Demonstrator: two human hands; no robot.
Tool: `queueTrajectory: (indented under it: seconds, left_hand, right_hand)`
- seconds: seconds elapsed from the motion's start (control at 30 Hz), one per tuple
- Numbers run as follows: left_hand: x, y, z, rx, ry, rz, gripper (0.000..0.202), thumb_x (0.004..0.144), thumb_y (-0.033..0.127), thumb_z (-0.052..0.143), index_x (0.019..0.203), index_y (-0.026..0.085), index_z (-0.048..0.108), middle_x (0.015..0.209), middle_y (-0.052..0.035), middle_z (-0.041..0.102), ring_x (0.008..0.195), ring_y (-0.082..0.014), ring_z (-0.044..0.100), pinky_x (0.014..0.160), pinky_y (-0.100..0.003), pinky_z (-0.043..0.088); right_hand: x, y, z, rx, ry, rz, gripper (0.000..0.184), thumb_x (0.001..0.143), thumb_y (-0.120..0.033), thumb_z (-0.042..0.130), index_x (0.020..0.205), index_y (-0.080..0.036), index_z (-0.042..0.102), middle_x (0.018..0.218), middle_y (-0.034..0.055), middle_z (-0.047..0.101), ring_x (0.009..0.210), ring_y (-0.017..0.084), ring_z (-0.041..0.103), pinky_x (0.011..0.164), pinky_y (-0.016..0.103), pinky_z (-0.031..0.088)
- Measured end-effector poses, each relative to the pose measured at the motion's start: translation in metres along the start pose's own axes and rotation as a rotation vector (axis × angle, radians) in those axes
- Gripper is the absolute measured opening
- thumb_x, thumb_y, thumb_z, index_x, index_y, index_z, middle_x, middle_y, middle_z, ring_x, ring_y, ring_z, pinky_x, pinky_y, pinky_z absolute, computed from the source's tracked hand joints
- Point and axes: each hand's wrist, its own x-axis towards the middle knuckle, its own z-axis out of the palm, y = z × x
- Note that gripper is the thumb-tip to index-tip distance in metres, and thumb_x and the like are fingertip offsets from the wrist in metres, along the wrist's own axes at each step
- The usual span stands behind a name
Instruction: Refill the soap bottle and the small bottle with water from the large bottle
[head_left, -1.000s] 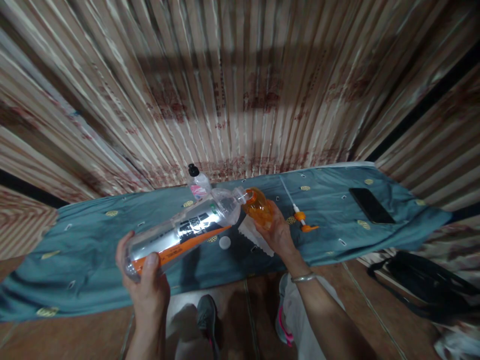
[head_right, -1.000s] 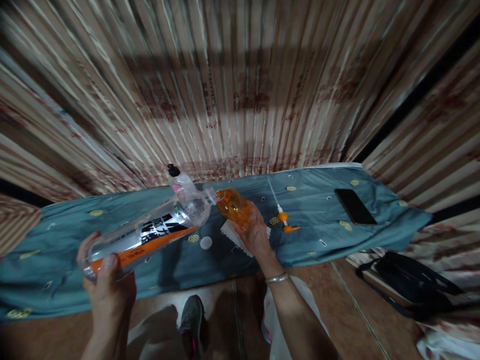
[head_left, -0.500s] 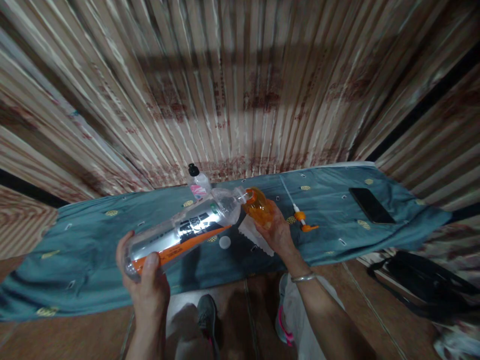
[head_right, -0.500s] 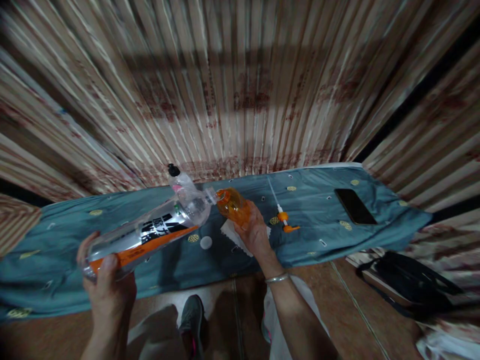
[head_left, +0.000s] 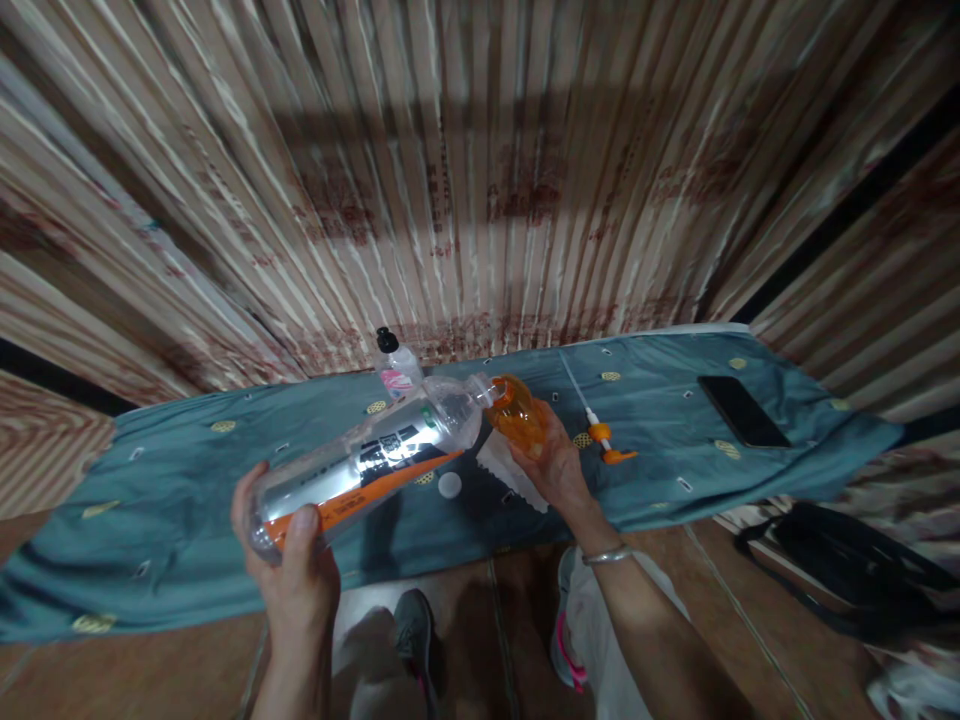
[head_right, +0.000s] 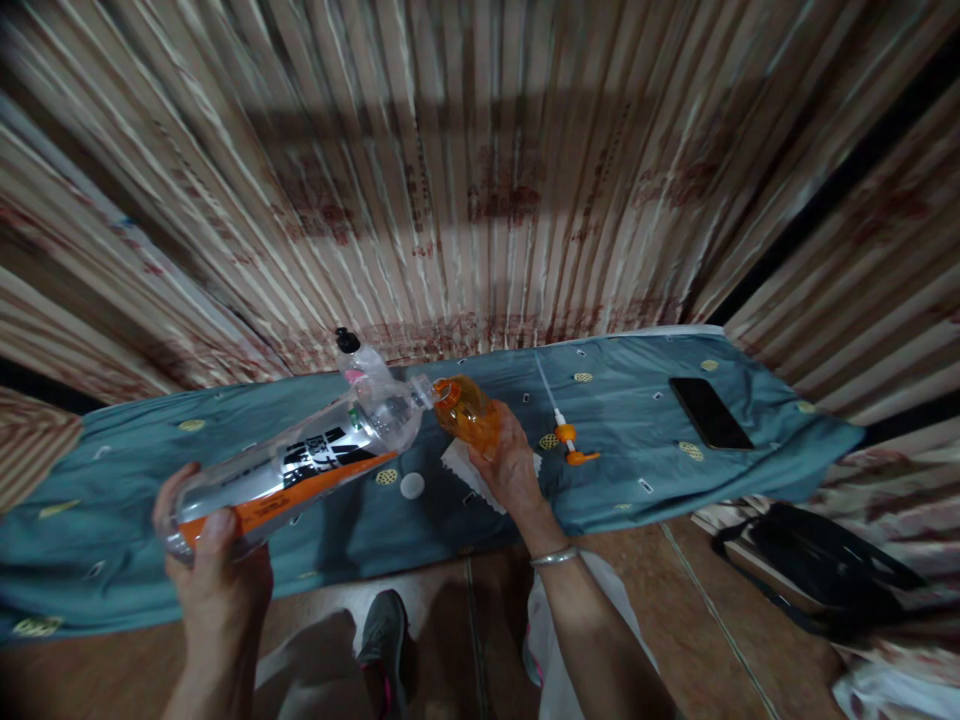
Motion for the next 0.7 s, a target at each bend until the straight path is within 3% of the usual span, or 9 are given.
queueTrajectory:
  seconds: [0.13, 0.33, 0.6, 0.7]
  left_hand:
    - [0.0002, 0.0009, 0.001, 0.028, 0.002, 0.011, 0.09, 0.078, 0.077, 0.102, 0.151, 0.034, 0.069, 0.126, -0.0025, 0.072, 0.105, -0.0268, 0.069, 0.106, -0.043, 0.061]
    - [0.0005, 0.0043, 0.0023, 0.034, 0.005, -0.001, 0.09, 0.076, 0.076, 0.101, 0.149, 0.034, 0.069, 0.123, -0.0018, 0.072, 0.103, -0.026, 0.067, 0.098, -0.04, 0.057]
    - [-0.0004, 0.0055, 0.0042, -0.017, 0.012, -0.015, 0.09, 0.075, 0.071, 0.105, 0.149, 0.033, 0.07, 0.125, -0.0015, 0.072, 0.105, -0.0252, 0.066, 0.101, -0.039, 0.056]
    - [-0.0001, 0.0037, 0.0027, 0.022, -0.003, -0.003, 0.091, 0.077, 0.076, 0.103, 0.151, 0.034, 0.069, 0.123, -0.0009, 0.071, 0.101, -0.025, 0.065, 0.1, -0.04, 0.057]
  right_hand:
    - [0.0002, -0.0017, -0.0013, 0.005, -0.028, 0.04, 0.088, 0.111, -0.046, 0.086, 0.192, -0.032, 0.055, 0.171, 0.0197, 0.082, 0.158, 0.047, 0.083, 0.131, 0.075, 0.074]
    - [-0.0012, -0.0003, 0.0014, -0.005, 0.01, -0.023, 0.093, 0.109, -0.043, 0.087, 0.194, -0.03, 0.049, 0.17, 0.0215, 0.083, 0.157, 0.045, 0.084, 0.131, 0.072, 0.074]
    - [-0.0009, -0.0006, 0.0019, -0.014, 0.008, 0.014, 0.091, 0.107, -0.045, 0.089, 0.189, -0.025, 0.055, 0.168, 0.024, 0.083, 0.155, 0.047, 0.085, 0.131, 0.073, 0.074]
    - [-0.0006, -0.0021, 0.0017, -0.013, 0.001, 0.01, 0.088, 0.108, -0.047, 0.088, 0.188, -0.025, 0.056, 0.17, 0.0242, 0.083, 0.157, 0.046, 0.083, 0.132, 0.075, 0.074]
